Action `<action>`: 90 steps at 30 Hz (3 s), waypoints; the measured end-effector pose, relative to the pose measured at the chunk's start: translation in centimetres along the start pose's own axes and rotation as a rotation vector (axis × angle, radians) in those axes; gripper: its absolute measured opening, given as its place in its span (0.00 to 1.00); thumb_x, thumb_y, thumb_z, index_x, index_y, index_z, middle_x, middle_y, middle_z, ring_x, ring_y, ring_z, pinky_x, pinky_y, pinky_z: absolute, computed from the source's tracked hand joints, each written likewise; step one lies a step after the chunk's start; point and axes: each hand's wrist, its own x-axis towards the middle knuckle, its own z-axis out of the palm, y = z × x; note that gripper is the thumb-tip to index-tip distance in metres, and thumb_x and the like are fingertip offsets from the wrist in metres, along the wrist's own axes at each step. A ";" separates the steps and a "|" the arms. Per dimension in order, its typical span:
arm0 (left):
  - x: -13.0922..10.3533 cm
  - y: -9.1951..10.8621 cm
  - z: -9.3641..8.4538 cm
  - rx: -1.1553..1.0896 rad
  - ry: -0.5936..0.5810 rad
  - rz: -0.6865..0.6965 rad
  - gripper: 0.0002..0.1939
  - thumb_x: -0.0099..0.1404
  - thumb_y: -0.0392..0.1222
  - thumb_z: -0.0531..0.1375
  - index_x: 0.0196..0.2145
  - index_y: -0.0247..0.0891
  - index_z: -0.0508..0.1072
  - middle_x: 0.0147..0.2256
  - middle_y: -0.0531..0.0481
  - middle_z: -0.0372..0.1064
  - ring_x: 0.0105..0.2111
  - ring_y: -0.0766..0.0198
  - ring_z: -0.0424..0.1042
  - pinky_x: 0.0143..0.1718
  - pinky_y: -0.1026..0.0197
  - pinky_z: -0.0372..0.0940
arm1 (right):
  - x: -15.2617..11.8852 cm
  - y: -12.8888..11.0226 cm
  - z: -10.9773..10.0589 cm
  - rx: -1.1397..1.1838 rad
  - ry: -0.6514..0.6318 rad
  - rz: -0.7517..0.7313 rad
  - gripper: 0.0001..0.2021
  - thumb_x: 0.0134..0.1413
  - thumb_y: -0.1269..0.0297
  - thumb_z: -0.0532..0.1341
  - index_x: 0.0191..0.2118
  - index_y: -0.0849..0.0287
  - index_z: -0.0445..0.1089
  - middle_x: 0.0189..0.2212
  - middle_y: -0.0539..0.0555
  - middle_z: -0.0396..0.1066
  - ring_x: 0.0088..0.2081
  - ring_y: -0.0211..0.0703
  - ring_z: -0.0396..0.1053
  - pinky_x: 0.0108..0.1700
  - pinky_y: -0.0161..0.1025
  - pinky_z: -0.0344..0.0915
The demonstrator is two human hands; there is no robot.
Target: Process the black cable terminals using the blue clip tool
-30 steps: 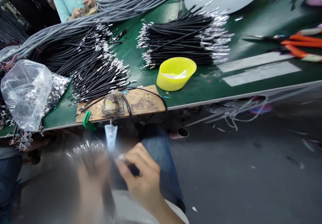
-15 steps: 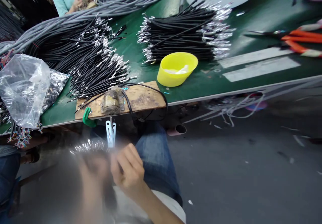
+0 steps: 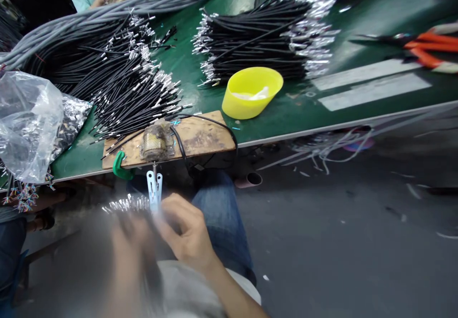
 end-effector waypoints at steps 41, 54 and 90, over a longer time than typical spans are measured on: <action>0.1 0.4 -0.4 0.025 -0.027 0.023 0.19 0.49 0.53 0.65 0.17 0.32 0.73 0.09 0.57 0.55 0.11 0.74 0.53 0.13 0.67 0.50 | 0.0 -0.9 -0.8 -0.150 -0.084 -0.138 0.11 0.55 0.62 0.61 0.23 0.58 0.70 0.20 0.51 0.65 0.25 0.40 0.61 0.28 0.38 0.59; -0.4 2.1 -0.8 0.238 0.202 0.301 0.06 0.45 0.44 0.69 0.18 0.39 0.79 0.19 0.48 0.75 0.20 0.59 0.72 0.24 0.61 0.68 | 4.6 -0.3 -0.7 0.308 0.029 0.363 0.20 0.40 0.47 0.67 0.18 0.61 0.68 0.17 0.47 0.60 0.22 0.34 0.56 0.24 0.33 0.55; -1.2 2.4 0.3 0.354 0.209 0.427 0.02 0.50 0.37 0.66 0.24 0.40 0.81 0.22 0.51 0.77 0.22 0.59 0.76 0.28 0.62 0.71 | 2.4 2.7 -1.4 0.631 0.105 0.471 0.17 0.41 0.48 0.68 0.28 0.59 0.74 0.21 0.50 0.68 0.22 0.35 0.61 0.24 0.34 0.59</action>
